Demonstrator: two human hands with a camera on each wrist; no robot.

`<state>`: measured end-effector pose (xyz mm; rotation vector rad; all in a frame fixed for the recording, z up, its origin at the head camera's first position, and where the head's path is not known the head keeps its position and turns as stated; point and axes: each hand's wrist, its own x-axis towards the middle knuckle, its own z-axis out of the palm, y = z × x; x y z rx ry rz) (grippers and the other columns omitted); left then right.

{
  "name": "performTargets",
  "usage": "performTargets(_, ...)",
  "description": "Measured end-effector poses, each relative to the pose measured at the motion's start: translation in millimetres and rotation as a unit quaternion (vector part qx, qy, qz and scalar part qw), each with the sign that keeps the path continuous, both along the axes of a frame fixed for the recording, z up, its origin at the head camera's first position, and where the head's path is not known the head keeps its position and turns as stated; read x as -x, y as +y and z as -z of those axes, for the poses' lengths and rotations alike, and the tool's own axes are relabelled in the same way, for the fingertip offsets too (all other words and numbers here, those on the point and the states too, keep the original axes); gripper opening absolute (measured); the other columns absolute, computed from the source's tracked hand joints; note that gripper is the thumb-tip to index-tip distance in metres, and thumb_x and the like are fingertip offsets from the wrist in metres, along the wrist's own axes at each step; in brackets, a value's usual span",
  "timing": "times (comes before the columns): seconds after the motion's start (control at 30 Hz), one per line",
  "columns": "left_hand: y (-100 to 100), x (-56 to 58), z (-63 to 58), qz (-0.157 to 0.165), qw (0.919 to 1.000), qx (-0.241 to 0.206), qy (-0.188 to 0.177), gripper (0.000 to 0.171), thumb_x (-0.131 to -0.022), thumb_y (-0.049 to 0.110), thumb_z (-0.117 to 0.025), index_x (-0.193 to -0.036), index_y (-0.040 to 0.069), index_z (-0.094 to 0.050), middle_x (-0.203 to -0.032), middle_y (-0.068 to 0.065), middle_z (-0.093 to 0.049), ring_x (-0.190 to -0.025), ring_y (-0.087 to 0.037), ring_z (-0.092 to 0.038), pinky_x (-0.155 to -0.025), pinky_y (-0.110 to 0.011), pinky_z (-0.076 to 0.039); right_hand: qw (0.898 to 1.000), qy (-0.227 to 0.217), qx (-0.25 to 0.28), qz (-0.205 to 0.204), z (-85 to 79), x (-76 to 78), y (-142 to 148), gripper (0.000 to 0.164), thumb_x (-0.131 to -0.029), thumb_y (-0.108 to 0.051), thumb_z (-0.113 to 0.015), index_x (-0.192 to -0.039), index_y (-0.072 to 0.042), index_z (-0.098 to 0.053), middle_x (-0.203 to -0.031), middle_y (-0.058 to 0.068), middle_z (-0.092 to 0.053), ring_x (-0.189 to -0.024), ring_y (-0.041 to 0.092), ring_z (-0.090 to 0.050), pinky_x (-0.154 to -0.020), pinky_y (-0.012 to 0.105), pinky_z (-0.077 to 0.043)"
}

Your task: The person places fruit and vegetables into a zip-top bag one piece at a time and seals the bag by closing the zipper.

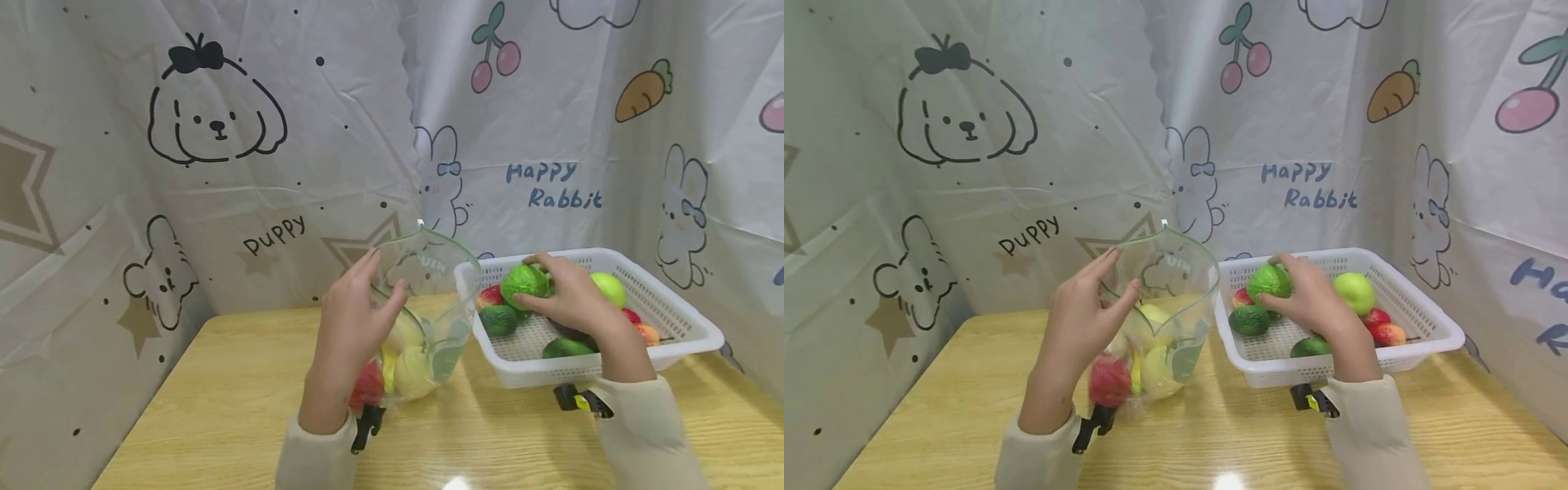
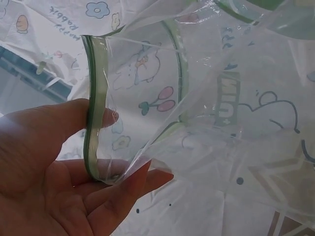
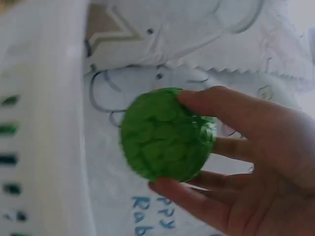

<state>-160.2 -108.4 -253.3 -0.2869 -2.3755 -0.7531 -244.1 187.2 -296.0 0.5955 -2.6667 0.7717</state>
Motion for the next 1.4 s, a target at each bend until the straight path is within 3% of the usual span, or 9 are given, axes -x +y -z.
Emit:
performTargets(0.1, -0.7, -1.0, 0.7, 0.0, 1.0, -0.002, -0.003, 0.053, -0.087, 0.031, -0.059, -0.132, 0.003, -0.052, -0.138, -0.017, -0.052, -0.034, -0.012, -0.035, -0.097, -0.055, -0.047, 0.996, 0.043, 0.077, 0.009, -14.9, -12.6, -10.4, 0.066, -0.081, -0.039, -0.067, -0.131, -0.002, -0.044, -0.122, 0.026, -0.053, -0.105, 0.042, -0.055, -0.084, 0.058, -0.054)
performTargets(0.23, 0.0, -1.3, 1.6, 0.003, 0.9999, -0.003, -0.009, 0.053, -0.087, 0.031, -0.059, -0.132, 0.004, -0.051, -0.139, -0.016, -0.052, -0.032, -0.012, -0.036, -0.09, -0.049, -0.051, 0.978, 0.109, 0.18, 0.009, -27.8, -28.8, -24.6, 0.067, -0.081, -0.035, -0.069, -0.134, -0.005, -0.043, -0.127, 0.019, -0.051, -0.11, 0.035, -0.055, -0.083, 0.048, -0.056)
performTargets(0.37, 1.4, -1.4, 2.6, 0.007, 0.9999, -0.005, -0.014, 0.053, -0.087, 0.032, -0.058, -0.132, 0.004, -0.052, -0.139, -0.016, -0.052, -0.032, -0.01, -0.038, -0.081, -0.043, -0.053, 0.962, 0.171, 0.214, -0.024, -31.8, -40.2, -38.9, 0.065, -0.078, -0.025, -0.073, -0.135, -0.011, -0.046, -0.131, 0.011, -0.054, -0.114, 0.026, -0.054, -0.087, 0.043, -0.056)
performTargets(0.43, 2.0, -1.5, 2.8, 0.009, 0.9998, -0.006, -0.015, 0.053, -0.087, 0.032, -0.058, -0.132, 0.004, -0.052, -0.139, -0.015, -0.052, -0.032, -0.009, -0.039, -0.079, -0.042, -0.054, 0.957, 0.193, 0.212, -0.047, -31.1, -43.3, -46.2, 0.064, -0.077, -0.021, -0.075, -0.134, -0.012, -0.047, -0.131, 0.01, -0.056, -0.113, 0.024, -0.054, -0.087, 0.044, -0.055)
performTargets(0.5, 2.2, -1.8, 2.8, 0.01, 0.9998, -0.005, -0.014, 0.053, -0.087, 0.032, -0.058, -0.131, 0.004, -0.052, -0.139, -0.015, -0.052, -0.033, -0.009, -0.04, -0.086, -0.045, -0.054, 0.954, 0.209, 0.204, -0.064, -29.8, -44.7, -53.3, 0.065, -0.075, -0.019, -0.076, -0.133, -0.013, -0.048, -0.131, 0.01, -0.058, -0.111, 0.023, -0.055, -0.083, 0.046, -0.053)
performTargets(0.7, 0.0, -2.8, 0.4, 0.005, 1.0, 0.003, -0.003, 0.052, -0.087, 0.031, -0.059, -0.13, 0.002, -0.053, -0.137, -0.017, -0.053, -0.043, -0.013, -0.047, -0.102, -0.051, -0.045, 0.957, 0.209, 0.18, -0.094, -24.8, -42.8, -71.1, 0.065, -0.074, -0.023, -0.077, -0.133, -0.017, -0.05, -0.128, 0.009, -0.06, -0.103, 0.019, -0.057, -0.078, 0.046, -0.053)
performTargets(0.93, -1.1, -3.1, -2.1, 0.004, 1.0, 0.006, -0.005, 0.052, -0.087, 0.031, -0.059, -0.13, 0.003, -0.053, -0.138, -0.016, -0.053, -0.037, -0.007, -0.044, -0.099, -0.056, -0.046, 0.96, 0.198, 0.16, -0.116, -21.7, -41.0, -83.2, 0.064, -0.076, -0.027, -0.075, -0.133, -0.015, -0.049, -0.128, 0.008, -0.06, -0.098, 0.017, -0.061, -0.067, 0.04, -0.059)
performTargets(1.17, -0.3, -2.4, -3.4, 0.007, 0.9999, 0.008, -0.004, 0.052, -0.087, 0.03, -0.059, -0.13, 0.003, -0.053, -0.139, -0.016, -0.052, -0.037, -0.009, -0.043, -0.099, -0.054, -0.047, 0.96, 0.192, 0.157, -0.131, -20.2, -39.5, -85.2, 0.061, -0.076, -0.027, -0.075, -0.131, -0.014, -0.051, -0.122, 0.008, -0.061, -0.081, 0.01, -0.062, -0.058, 0.034, -0.06)
performTargets(1.4, 1.9, -0.9, -3.0, 0.011, 0.9999, 0.013, -0.002, 0.052, -0.087, 0.03, -0.059, -0.13, 0.002, -0.053, -0.138, -0.017, -0.053, -0.041, -0.012, -0.045, -0.098, -0.052, -0.048, 0.963, 0.19, 0.142, -0.126, -19.0, -40.5, -87.4, 0.06, -0.077, -0.031, -0.074, -0.13, -0.015, -0.052, -0.122, 0.007, -0.062, -0.081, 0.008, -0.062, -0.06, 0.033, -0.06)
